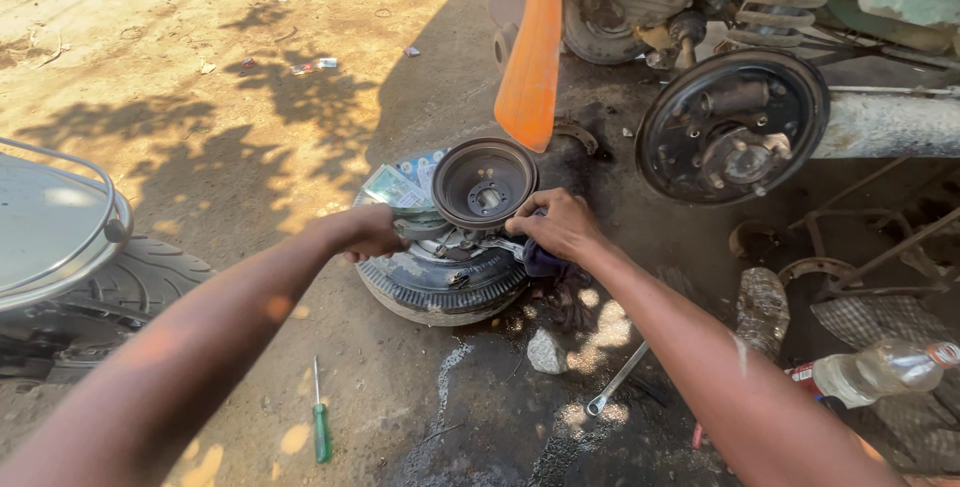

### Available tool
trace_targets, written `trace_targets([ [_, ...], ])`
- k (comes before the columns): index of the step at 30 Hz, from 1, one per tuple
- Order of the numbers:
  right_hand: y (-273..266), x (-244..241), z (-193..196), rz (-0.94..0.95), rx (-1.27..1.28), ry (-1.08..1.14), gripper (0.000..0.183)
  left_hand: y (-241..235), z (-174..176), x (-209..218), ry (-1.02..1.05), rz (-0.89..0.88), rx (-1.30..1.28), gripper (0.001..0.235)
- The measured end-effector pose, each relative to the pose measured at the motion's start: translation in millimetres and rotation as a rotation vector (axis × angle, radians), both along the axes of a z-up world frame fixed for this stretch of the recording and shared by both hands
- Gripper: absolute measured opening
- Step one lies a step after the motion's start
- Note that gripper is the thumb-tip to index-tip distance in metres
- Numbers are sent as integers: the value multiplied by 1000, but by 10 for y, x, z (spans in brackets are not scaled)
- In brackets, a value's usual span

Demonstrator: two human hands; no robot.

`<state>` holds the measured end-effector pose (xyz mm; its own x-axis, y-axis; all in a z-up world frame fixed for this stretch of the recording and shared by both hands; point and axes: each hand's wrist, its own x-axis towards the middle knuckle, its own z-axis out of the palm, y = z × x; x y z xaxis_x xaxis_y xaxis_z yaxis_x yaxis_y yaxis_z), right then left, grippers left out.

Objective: The person cleans the inner surface of a vehicle brake drum with a cloth and a screwdriver. They then remove the drum, wipe their hands, and open a package of new brake parts. Finally, they use a screwdriver to adjust components within the exposed brake assembly on the vehicle.

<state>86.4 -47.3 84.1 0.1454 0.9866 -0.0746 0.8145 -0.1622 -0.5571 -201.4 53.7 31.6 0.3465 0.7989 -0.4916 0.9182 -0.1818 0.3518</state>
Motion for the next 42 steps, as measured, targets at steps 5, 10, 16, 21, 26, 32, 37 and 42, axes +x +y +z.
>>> trace_targets([
  [5,280,-436,-175,106,-5,-161,31,-185,-452,-671,285,-111,-81,40],
  [10,626,-873,-515,307,108,-422,38,-221,-1184,-1052,409,-198,-132,49],
  [16,1195,-1299,-636,335,-37,-520,40,-273,-1588,-1319,459,-34,-113,49],
  [21,1674,-1402,-665,320,33,-567,39,-398,-1987,-1504,410,110,-243,46],
  [26,2039,-1394,-638,289,53,-599,41,-402,-2423,-1566,378,140,-297,34],
  [32,2323,-1398,-724,314,45,-645,43,-122,-2824,-1510,270,74,-391,14],
  [37,2507,-1479,-825,349,40,-726,46,352,-2492,-1479,76,168,-258,23],
  [42,2677,-1546,-970,386,-95,-865,69,905,-2051,-1467,-77,256,-77,40],
])
